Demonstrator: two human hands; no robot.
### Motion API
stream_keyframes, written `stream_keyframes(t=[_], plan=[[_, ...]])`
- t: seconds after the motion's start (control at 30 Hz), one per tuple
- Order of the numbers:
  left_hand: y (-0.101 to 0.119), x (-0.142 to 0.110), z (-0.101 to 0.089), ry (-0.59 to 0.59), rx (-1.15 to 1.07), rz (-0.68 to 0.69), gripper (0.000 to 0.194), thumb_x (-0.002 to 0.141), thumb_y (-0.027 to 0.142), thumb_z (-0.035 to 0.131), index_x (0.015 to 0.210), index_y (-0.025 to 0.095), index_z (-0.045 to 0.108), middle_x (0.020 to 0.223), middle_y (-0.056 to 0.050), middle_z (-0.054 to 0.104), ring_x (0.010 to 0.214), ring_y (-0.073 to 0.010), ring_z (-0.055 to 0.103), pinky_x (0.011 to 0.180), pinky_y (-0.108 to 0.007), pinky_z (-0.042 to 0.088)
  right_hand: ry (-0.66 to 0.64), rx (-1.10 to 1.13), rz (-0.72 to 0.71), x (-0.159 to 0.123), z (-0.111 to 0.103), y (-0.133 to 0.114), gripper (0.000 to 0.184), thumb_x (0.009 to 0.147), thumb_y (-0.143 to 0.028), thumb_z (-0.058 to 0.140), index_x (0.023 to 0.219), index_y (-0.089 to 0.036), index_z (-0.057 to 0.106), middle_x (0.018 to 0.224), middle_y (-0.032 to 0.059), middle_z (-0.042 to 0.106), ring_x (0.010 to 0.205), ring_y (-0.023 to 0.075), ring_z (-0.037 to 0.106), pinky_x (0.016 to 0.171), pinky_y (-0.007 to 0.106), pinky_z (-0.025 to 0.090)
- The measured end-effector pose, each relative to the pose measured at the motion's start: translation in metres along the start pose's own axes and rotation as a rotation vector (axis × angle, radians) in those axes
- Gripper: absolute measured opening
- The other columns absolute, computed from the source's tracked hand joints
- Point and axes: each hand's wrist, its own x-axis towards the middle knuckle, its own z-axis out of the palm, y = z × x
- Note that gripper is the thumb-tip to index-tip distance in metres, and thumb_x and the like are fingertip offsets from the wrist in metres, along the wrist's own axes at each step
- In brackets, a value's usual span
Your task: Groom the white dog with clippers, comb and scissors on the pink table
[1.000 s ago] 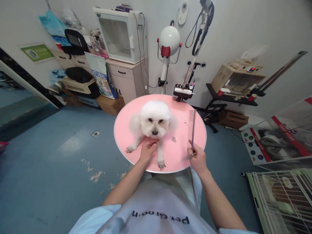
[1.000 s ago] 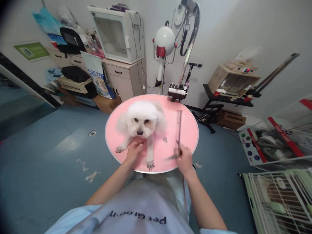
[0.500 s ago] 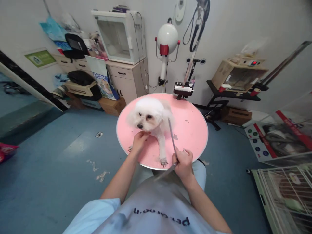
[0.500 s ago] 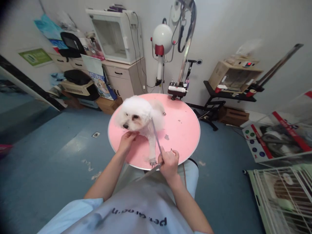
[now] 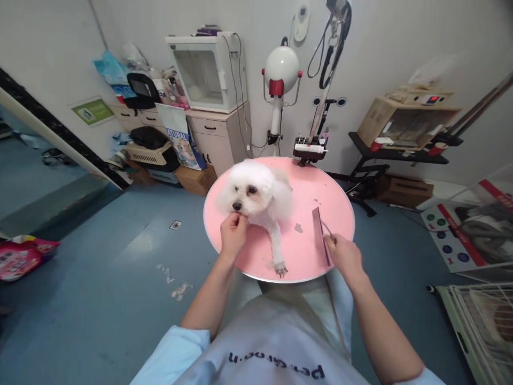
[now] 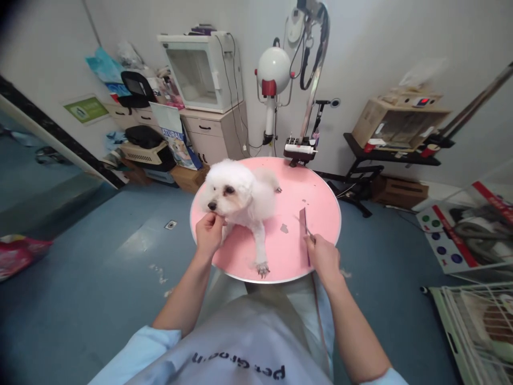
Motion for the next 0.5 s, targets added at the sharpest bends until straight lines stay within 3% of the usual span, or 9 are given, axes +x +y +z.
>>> stream_keyframes(t=[0.1,0.17,0.23,0.37,0.5], plan=[[0.006,-0.004,0.002,-0.019,0.0,0.02,0.033,0.079,0.035,0.058,0.053,0.017,0.047,0.05,0.002,0.045,0.05,-0.0093,0.04,0.05,-0.021,0.031,-0.087,0.461,-0.038,0.001,0.003,-0.034,0.027,0.086,-0.04,0.048,0.095,-0.017,0.058,0.074,0.0077,0.067,0.072,0.023,0.068,0.065,0.035,0.05],[0.009,-0.004,0.003,-0.031,-0.011,0.017,0.034,0.078,0.034,0.06,0.053,0.018,0.044,0.049,0.002,0.044,0.049,-0.0092,0.039,0.049,-0.021,0.031,-0.242,0.809,-0.17,-0.006,0.013,-0.062,0.032,0.076,-0.03,0.058,0.104,-0.017,0.052,0.085,0.0074,0.069,0.073,0.0203,0.069,0.066,0.034,0.054],[0.011,-0.005,0.004,-0.042,-0.012,0.011,0.033,0.077,0.033,0.061,0.053,0.018,0.045,0.049,0.002,0.044,0.049,-0.0091,0.038,0.049,-0.022,0.031,-0.342,0.994,-0.325,-0.017,0.023,-0.089,0.037,0.071,-0.023,0.061,0.106,-0.018,0.05,0.092,0.0076,0.069,0.078,0.0192,0.07,0.068,0.033,0.056],[0.016,-0.005,0.005,-0.065,0.015,0.009,0.033,0.078,0.033,0.06,0.052,0.017,0.047,0.049,0.002,0.045,0.049,-0.009,0.039,0.049,-0.022,0.031,-0.221,0.804,-0.568,-0.037,0.03,-0.122,0.03,0.073,-0.015,0.056,0.102,-0.019,0.052,0.092,0.0061,0.069,0.085,0.019,0.068,0.076,0.034,0.055],[0.02,-0.005,0.004,-0.061,0.01,0.003,0.034,0.077,0.033,0.061,0.05,0.017,0.046,0.048,0.002,0.045,0.048,-0.0084,0.039,0.048,-0.021,0.032,-0.073,0.564,-0.674,-0.038,0.03,-0.131,0.022,0.076,-0.014,0.051,0.098,-0.02,0.053,0.089,0.0068,0.067,0.082,0.0205,0.066,0.073,0.034,0.053]])
